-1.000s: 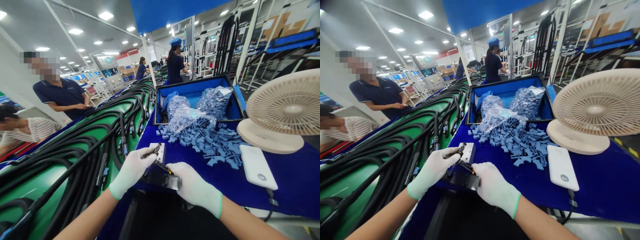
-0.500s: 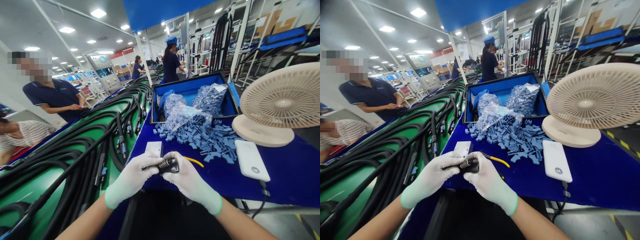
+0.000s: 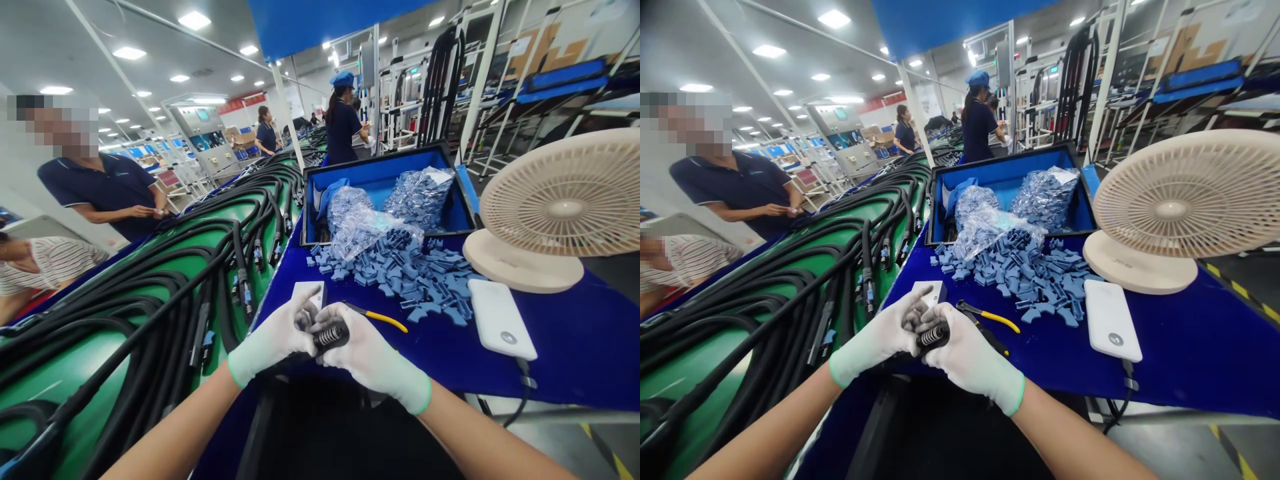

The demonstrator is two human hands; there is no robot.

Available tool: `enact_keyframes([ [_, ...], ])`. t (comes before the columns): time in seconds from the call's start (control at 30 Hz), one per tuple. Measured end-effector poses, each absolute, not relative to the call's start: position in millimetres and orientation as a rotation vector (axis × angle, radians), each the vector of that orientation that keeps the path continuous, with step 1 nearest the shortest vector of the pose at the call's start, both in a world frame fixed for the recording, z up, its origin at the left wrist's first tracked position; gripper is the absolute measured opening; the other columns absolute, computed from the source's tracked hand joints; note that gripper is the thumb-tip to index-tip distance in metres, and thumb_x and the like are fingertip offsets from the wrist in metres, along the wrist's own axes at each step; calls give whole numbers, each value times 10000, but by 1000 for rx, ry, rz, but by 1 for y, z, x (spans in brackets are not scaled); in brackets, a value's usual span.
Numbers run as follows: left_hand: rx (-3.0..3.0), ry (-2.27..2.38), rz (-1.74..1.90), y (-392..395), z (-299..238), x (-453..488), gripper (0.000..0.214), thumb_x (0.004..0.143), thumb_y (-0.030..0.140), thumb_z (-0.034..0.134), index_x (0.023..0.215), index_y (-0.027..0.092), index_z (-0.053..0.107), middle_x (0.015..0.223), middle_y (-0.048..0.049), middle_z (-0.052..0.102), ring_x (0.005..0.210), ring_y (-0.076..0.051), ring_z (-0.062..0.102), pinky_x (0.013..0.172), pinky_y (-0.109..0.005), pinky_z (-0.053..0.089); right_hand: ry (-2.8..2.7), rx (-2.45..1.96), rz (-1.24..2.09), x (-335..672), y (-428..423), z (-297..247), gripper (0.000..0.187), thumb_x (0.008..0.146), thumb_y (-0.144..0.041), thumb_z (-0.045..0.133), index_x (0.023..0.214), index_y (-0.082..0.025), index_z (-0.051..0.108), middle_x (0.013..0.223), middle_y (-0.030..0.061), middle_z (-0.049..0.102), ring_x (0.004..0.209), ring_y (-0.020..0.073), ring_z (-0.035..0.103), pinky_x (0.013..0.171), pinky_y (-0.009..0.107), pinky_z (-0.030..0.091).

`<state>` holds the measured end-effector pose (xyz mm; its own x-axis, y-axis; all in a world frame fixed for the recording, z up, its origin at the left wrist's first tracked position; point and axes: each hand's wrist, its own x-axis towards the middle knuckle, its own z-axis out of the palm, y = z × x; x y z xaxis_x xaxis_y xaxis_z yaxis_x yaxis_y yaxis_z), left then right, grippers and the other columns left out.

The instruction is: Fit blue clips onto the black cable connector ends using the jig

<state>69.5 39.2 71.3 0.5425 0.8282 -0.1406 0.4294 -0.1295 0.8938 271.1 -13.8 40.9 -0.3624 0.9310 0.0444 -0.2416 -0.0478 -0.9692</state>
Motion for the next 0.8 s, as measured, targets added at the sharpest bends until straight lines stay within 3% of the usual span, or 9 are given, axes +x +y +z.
enact_keyframes([
  [0.07, 1737, 1114, 456, 39, 73, 73, 1052, 567, 125, 802, 1532, 256, 405, 1050, 6, 674, 965, -226, 670, 872, -343, 551, -1289, -832, 1557, 270, -14, 41, 425, 660, -55, 711, 1043, -207, 606, 979, 5, 683, 891, 190, 645, 801, 332, 523],
  [0.13, 1870, 1286, 585, 28, 73, 74, 743, 623, 208, 821, 1337, 224, 617, 985, 0, 681, 922, -224, 663, 845, -329, 540, -1216, -862, 1539, 268, -14, 39, 394, 660, -66, 712, 1014, -203, 607, 952, 7, 686, 846, 184, 647, 772, 331, 531],
  [0.2, 1923, 1455, 730, 10, 66, 71, 285, 738, 329, 800, 986, 200, 743, 878, -12, 685, 842, -212, 648, 805, -319, 530, -1043, -886, 1486, 265, -18, 36, 385, 666, -79, 710, 1014, -200, 600, 962, 21, 702, 818, 188, 664, 763, 345, 546],
  [0.27, 1707, 1446, 794, -7, 55, 64, 273, 874, 448, 685, 812, 186, 728, 794, -33, 680, 741, -197, 628, 729, -319, 532, -895, -872, 1424, 261, -24, 33, 399, 701, -103, 711, 1070, -201, 596, 1044, 46, 721, 857, 199, 692, 811, 371, 563],
  [0.37, 1022, 1180, 1060, -18, 44, 54, 368, 981, 508, 526, 1001, 186, 705, 899, -69, 696, 771, -201, 654, 687, -328, 560, -1233, -801, 1460, 261, -25, 30, 403, 756, -202, 785, 1132, -209, 639, 1157, 48, 726, 965, 208, 700, 871, 349, 558],
  [0.47, 604, 995, 1404, -10, 50, 48, 190, 950, 320, 653, 1085, 186, 658, 816, -8, 610, 699, -119, 605, 675, -260, 556, -2029, -1019, 1135, 271, 8, 30, 254, 880, -387, 744, 1069, -219, 715, 1122, 21, 745, 961, 180, 702, 854, 269, 548],
  [0.53, 664, 946, 1480, 4, 61, 47, 161, 910, 225, 712, 1048, 163, 656, 678, 49, 478, 552, -67, 468, 561, -208, 485, -2134, -1481, 627, 278, 45, 28, 255, 984, -366, 602, 1155, -200, 694, 1175, 77, 725, 1041, 209, 691, 924, 306, 532],
  [0.63, 965, 976, 1496, 32, 76, 49, 178, 905, 261, 731, 1028, 158, 654, 596, 76, 392, 481, -64, 372, 474, -208, 386, -2107, -1762, 380, 280, 98, 20, 229, 969, -206, 565, 1135, -100, 683, 1189, 208, 677, 1133, 318, 660, 963, 453, 516],
  [0.8, 1305, 1105, 1618, 87, 85, 58, 234, 873, 305, 721, 1051, 177, 640, 551, 85, 409, 458, -91, 396, 476, -240, 395, -2137, -1921, 217, 269, 131, 1, 221, 1001, -302, 595, 1116, -130, 672, 1171, 106, 681, 1054, 247, 671, 918, 455, 551],
])
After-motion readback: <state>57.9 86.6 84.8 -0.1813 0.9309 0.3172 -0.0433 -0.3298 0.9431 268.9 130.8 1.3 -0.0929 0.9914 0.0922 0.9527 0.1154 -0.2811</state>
